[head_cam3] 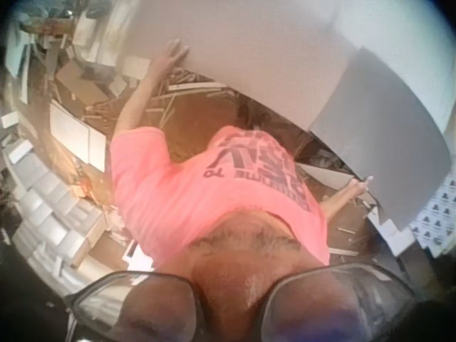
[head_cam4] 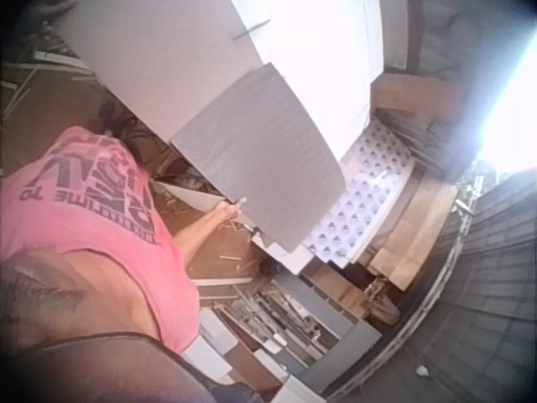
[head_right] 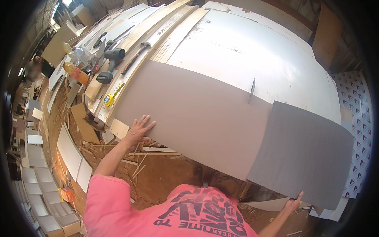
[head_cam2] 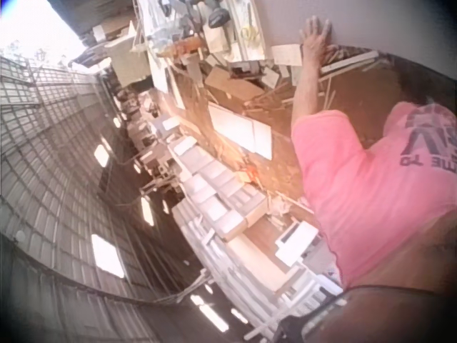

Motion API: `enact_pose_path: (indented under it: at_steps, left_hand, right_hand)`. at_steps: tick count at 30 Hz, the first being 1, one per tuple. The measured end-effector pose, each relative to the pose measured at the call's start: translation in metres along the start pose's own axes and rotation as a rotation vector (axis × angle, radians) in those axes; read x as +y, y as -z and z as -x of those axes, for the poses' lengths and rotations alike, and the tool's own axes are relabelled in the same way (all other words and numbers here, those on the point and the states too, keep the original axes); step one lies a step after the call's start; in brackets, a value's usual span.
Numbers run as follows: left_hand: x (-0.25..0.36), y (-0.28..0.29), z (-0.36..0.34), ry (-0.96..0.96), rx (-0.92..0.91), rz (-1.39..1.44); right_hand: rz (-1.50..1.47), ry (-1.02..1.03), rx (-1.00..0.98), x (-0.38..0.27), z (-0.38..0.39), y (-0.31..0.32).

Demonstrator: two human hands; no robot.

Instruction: The person hammers a wooden block onto a board, measures various wood and laminate pieces with a tape measure, and carries a large curved laminate piece through the workshop.

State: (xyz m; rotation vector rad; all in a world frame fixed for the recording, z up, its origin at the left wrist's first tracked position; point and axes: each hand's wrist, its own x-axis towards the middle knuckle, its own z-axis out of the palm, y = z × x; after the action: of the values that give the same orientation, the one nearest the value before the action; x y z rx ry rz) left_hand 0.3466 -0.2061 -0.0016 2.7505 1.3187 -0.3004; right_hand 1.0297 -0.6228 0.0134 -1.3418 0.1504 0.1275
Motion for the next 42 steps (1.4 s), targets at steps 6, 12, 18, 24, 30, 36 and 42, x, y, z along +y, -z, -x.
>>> enact_pose_path:
  at_steps: [6,12,18,24,30,36,42]
  left_hand:
    - [0.0,0.007,-0.006,0.024,-0.077,0.043]
    - [-0.005,0.009,-0.017,0.032,-0.116,0.078]
    - [-0.019,0.001,-0.051,0.024,-0.017,0.233]
    - [-0.036,0.006,-0.066,0.114,-0.003,0.196]
    - [-0.033,0.031,-0.066,0.019,-0.065,0.128]
    - [0.0,0.028,-0.056,0.003,-0.021,0.168]
    - [0.06,0.014,-0.073,-0.123,0.078,0.144]
  right_hand:
    - [-0.091,-0.043,-0.074,0.001,-0.005,0.006]
    - [-0.057,-0.014,-0.063,0.009,-0.016,0.007]
    - [-0.061,0.063,-0.023,0.01,-0.026,-0.045]
    - [-0.055,0.052,0.002,0.007,-0.046,-0.045]
    - [-0.005,-0.043,-0.074,0.011,-0.046,-0.019]
    - [0.17,0.033,-0.046,-0.007,-0.043,-0.033]
    - [0.211,0.044,0.022,-0.031,-0.05,-0.05]
